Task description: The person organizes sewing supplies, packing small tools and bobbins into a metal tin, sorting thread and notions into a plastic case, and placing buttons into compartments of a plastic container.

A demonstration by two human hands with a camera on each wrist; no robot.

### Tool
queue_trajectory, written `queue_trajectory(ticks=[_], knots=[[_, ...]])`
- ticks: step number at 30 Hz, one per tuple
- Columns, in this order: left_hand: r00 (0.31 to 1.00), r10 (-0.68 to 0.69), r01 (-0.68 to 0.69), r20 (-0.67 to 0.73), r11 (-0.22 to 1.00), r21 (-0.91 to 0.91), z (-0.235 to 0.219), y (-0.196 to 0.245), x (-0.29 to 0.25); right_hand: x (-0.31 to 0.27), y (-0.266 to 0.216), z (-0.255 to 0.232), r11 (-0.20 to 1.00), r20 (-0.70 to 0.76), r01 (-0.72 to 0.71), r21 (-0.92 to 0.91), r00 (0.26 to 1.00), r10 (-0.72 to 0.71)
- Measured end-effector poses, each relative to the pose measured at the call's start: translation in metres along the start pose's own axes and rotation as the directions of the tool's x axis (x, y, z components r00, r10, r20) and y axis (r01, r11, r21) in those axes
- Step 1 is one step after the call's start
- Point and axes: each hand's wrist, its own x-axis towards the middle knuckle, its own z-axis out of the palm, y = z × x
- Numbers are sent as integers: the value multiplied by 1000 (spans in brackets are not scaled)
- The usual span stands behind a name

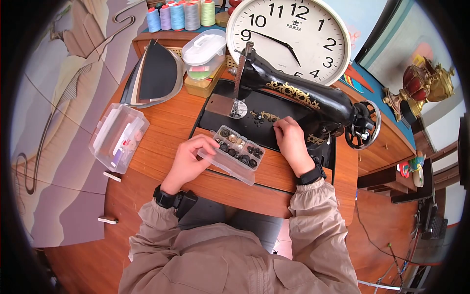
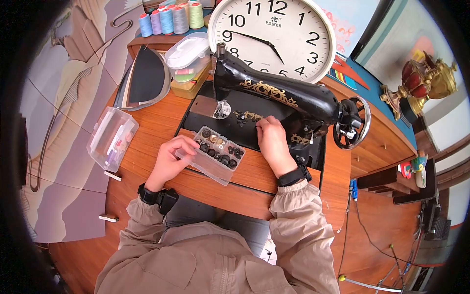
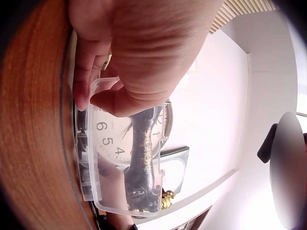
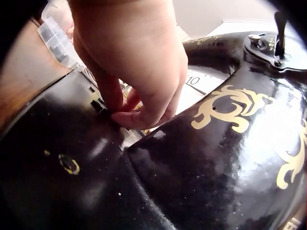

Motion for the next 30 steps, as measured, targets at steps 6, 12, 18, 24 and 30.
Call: queue_trajectory(ticks=[6, 12, 18, 24, 30], knots=[[1000, 6, -6, 2, 1000, 23, 0, 0, 1, -1, -4, -3, 999, 30, 19, -33, 999, -18], [1000, 21, -21, 3, 999, 46, 0, -2, 1, 0, -5, -4, 998, 8, 66, 12, 998, -66], [1000, 24, -24, -3, 999, 42, 0, -2, 1, 3, -18, -5, 699, 189, -201, 686, 977, 95], [1000, 16, -16, -8, 999, 49, 0, -3, 0, 1, -25, -10, 871, 133, -90, 484, 991, 29], [1000, 10, -10, -6, 1000, 23, 0, 0, 0, -3, -21, -14, 991, 5, -121, -52, 993, 122]])
